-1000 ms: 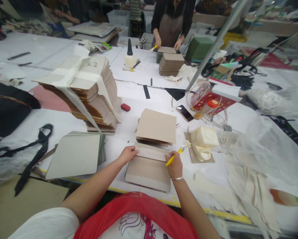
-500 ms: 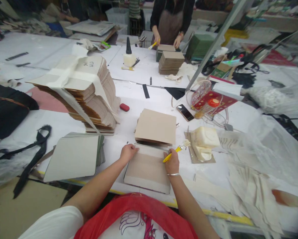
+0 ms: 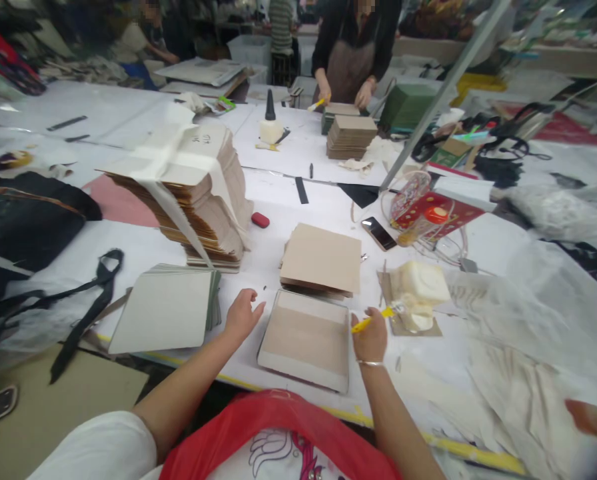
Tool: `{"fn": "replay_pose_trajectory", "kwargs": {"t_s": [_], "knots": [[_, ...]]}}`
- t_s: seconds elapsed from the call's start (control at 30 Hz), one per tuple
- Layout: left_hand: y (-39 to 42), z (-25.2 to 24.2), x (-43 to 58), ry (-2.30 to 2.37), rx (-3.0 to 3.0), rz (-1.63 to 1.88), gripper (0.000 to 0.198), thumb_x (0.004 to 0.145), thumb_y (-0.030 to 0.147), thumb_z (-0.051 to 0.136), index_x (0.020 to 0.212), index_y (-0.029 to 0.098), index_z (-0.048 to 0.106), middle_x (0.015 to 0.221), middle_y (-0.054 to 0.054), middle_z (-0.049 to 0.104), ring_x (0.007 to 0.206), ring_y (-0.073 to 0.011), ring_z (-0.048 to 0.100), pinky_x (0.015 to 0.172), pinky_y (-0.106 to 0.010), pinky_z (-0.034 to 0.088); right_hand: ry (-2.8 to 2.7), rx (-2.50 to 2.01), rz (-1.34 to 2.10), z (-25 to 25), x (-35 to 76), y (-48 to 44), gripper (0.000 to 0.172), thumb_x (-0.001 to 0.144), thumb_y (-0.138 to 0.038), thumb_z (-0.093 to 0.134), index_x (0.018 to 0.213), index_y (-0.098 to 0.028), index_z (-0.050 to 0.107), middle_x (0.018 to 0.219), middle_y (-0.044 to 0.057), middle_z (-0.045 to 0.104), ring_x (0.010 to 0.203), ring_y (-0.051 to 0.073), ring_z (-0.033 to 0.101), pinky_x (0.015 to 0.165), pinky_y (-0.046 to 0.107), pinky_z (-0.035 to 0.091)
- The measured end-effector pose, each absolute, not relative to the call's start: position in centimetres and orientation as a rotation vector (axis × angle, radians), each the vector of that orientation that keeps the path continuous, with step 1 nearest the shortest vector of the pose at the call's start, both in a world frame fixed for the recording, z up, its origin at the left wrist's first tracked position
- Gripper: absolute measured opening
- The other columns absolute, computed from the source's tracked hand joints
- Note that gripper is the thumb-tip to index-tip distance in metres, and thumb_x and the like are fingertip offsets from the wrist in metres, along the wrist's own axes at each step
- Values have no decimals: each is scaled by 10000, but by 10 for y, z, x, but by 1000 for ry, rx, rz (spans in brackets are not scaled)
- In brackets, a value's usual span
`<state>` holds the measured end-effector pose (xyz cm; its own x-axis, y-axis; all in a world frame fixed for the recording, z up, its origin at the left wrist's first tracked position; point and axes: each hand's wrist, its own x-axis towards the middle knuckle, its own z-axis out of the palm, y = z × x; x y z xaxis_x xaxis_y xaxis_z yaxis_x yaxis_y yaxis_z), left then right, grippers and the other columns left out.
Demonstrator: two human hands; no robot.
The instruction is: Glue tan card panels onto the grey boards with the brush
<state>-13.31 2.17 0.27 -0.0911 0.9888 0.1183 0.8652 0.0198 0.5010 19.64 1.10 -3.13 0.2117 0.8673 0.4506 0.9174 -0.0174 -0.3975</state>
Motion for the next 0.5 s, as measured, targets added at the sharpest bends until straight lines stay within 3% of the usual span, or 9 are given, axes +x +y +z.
{"fn": "replay_pose_trajectory", "kwargs": {"t_s": [0.1,0.2,0.33,0.5], "knots": [[-25,20,-203,2089,2194,759,452,725,423,571,1067,154,453,1097,-129,532,1066,-239,475,898,-384,380,-1594,-1822,-94,-13,206,-5,382,782,-380,526,1052,-117,468,853,77,546,764,180,535,751,333,445],[-74,27,-269,2184,2319,366,754,621,466,651,1244,146,370,1299,-173,403,1208,-319,346,971,-468,303,-1586,-1730,-15,4,193,-19,383,776,-353,548,1077,-131,466,871,72,562,792,175,551,755,320,452],[-107,24,-319,2168,2283,-42,601,679,222,601,1250,191,415,1230,-118,492,1121,-269,449,924,-417,374,-1695,-1508,260,19,142,-30,367,789,-322,530,1109,-164,446,911,65,569,761,150,568,723,308,480],[-111,47,-317,1929,2522,248,305,788,155,470,1076,201,556,930,-64,612,869,-174,563,802,-316,464,-1866,-1195,584,39,71,-46,277,821,-246,478,1089,-198,428,863,47,596,746,135,593,722,306,499]]}}
